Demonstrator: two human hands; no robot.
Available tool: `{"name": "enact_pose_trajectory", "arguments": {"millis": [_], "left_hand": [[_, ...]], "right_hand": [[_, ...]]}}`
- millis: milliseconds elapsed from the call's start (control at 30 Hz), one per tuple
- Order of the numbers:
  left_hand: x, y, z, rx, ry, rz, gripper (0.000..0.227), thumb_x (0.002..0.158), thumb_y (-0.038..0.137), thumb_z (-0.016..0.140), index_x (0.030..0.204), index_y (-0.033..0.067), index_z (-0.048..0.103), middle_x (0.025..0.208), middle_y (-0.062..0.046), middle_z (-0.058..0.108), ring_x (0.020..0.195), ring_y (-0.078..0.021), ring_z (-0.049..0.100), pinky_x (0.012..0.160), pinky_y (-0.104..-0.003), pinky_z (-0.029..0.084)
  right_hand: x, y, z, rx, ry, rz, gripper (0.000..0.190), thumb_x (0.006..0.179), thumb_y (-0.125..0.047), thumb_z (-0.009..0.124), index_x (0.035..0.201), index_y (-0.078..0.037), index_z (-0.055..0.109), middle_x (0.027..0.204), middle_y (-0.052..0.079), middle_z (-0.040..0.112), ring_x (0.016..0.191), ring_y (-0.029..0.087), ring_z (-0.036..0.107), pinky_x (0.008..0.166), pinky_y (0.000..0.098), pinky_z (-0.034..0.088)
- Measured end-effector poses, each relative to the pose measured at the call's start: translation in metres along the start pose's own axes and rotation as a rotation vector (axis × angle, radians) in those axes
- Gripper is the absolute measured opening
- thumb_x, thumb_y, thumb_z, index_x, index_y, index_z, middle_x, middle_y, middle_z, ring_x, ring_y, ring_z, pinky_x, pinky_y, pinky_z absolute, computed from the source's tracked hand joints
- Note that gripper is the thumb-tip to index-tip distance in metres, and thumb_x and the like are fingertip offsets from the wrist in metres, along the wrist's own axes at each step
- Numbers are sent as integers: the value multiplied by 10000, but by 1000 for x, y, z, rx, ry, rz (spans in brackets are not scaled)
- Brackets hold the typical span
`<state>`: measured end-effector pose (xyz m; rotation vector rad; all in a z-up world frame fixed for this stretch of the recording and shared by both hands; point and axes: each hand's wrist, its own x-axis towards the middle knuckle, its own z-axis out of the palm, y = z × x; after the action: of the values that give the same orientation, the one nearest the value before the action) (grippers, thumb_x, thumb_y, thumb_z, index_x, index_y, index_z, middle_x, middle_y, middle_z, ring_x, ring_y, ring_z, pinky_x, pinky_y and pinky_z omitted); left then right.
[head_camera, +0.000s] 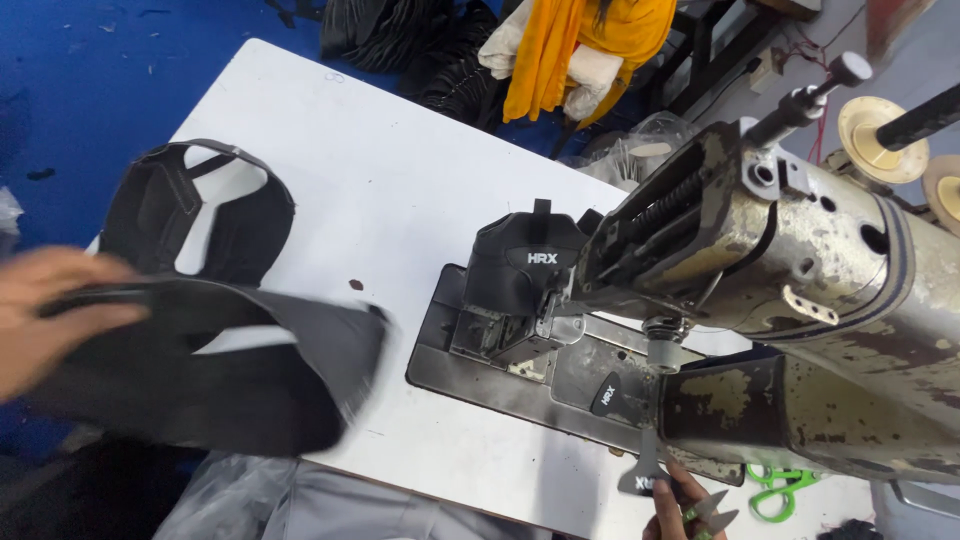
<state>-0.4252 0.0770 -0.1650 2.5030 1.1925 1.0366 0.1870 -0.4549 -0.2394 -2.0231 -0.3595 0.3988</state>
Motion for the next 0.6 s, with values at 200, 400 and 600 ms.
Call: {"name": "enact_pose_trajectory", "arguments": {"millis": [200,400,600], "left_hand": [[-8,279,39,-560,-528,-376,675,838,323,785,1438,116,555,1478,-130,564,1208,-275,562,1044,-389,474],[-74,328,96,-410,-911,122,924,870,583,797,1458,3,383,1555,-276,399,1460,-445,354,1130,-533,283],[-67,358,97,-500,-993,-117,777,863,496,773,1459,113,452,1182,-232,675,1120,-399,633,958,-494,483]], "right_hand": [[-35,-63,33,75,-2,163,335,924,-93,685,1215,52,607,714,180,711,368,169,504,319,340,341],[-60,-65,32,162,62,154,300,975,-134,661,1215,40,707,532,169,547,368,153,454,347,318,319],[-67,-82,42,63,44,253,319,947,-123,669,1207,59,701,547,155,636,395,169,533,365,325,370]]}}
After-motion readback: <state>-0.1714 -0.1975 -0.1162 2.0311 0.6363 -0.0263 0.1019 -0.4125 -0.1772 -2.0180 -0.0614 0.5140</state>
